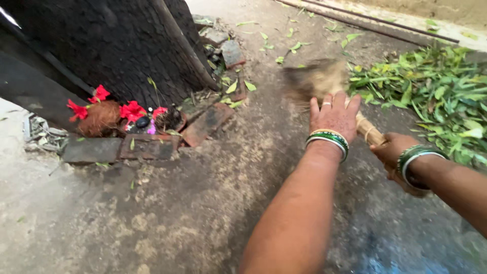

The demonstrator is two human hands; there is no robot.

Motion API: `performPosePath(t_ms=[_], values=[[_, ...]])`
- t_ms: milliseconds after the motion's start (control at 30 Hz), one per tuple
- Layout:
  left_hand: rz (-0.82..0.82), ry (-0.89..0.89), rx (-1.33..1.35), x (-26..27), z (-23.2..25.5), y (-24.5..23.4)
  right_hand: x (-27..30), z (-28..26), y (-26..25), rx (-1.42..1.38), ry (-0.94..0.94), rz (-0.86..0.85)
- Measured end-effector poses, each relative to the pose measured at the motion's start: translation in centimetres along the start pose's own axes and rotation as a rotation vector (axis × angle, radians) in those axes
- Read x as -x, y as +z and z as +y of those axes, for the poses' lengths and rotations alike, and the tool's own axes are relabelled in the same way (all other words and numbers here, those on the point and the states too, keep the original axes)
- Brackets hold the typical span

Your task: The person sweeps leaves and debris across a concrete floor using a small broom, gathering them into a pile.

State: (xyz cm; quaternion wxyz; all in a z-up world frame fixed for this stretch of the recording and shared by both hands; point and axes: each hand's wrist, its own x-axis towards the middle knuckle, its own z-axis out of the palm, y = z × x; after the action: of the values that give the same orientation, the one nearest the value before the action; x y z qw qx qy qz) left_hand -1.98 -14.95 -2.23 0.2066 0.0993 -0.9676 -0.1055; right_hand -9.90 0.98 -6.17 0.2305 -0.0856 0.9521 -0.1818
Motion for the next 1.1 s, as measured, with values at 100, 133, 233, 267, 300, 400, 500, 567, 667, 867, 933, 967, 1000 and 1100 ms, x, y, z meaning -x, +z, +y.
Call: performPosePath(t_ms=[100, 133, 233, 267, 300, 400, 500, 567, 667, 867, 933, 967, 1000, 1100], values=[[-0.011, -0.032, 0.005, -1.5, -1.6, -0.4, 4.3, -3.9, -0.9, -0.141, 0.014, 0.011], [-0.026, -0.045, 0.01, -1.8, -1.9, -0.7, 7.1, -5.2, -0.6, -0.204, 0.018, -0.007], [-0.24, -0.116, -0.039, -2.9, -3.2, -2.2, 12.7, -11.7, 0.1, 0.111, -0.156, -0.065], [-0.267, -0.187, -0.01, -3.3, -3.5, -2.6, 12.0, -15.5, 0.3, 0.323, -0.24, -0.005], [-0.296, -0.256, 0.022, -3.5, -3.6, -2.9, 11.0, -19.0, 0.3, 0.537, -0.317, 0.055], [-0.334, -0.403, 0.133, -3.2, -2.9, -2.3, 8.0, -23.0, 0.7, 1.042, -0.482, 0.17], [-0.337, -0.424, 0.223, -3.1, -2.0, -0.1, 5.8, -18.4, 1.9, 0.647, -0.38, -0.031], [-0.322, -0.412, 0.237, -3.7, -2.3, 1.3, 4.1, -14.5, 1.4, 0.388, -0.25, -0.095], [-0.278, -0.41, 0.232, -4.1, -3.4, 2.9, 1.3, -9.9, -0.5, 0.131, -0.07, -0.08], [-0.27, -0.433, 0.276, -5.0, -5.0, 3.3, -0.2, -7.8, -1.0, -0.082, 0.019, 0.097], [-0.296, -0.44, 0.292, -5.3, -5.6, 3.4, 2.7, -5.7, 0.7, 0.053, -0.089, 0.172], [-0.306, -0.445, 0.291, -5.5, -6.6, 3.4, 4.2, -4.6, 1.3, 0.136, -0.209, 0.211], [-0.319, -0.45, 0.287, -5.6, -7.4, 3.3, 5.7, -3.5, 1.4, 0.024, -0.249, 0.07], [-0.386, -0.547, 0.258, -4.0, -9.6, 3.6, 7.6, -2.1, 2.8, 0.145, -0.082, -0.259]])
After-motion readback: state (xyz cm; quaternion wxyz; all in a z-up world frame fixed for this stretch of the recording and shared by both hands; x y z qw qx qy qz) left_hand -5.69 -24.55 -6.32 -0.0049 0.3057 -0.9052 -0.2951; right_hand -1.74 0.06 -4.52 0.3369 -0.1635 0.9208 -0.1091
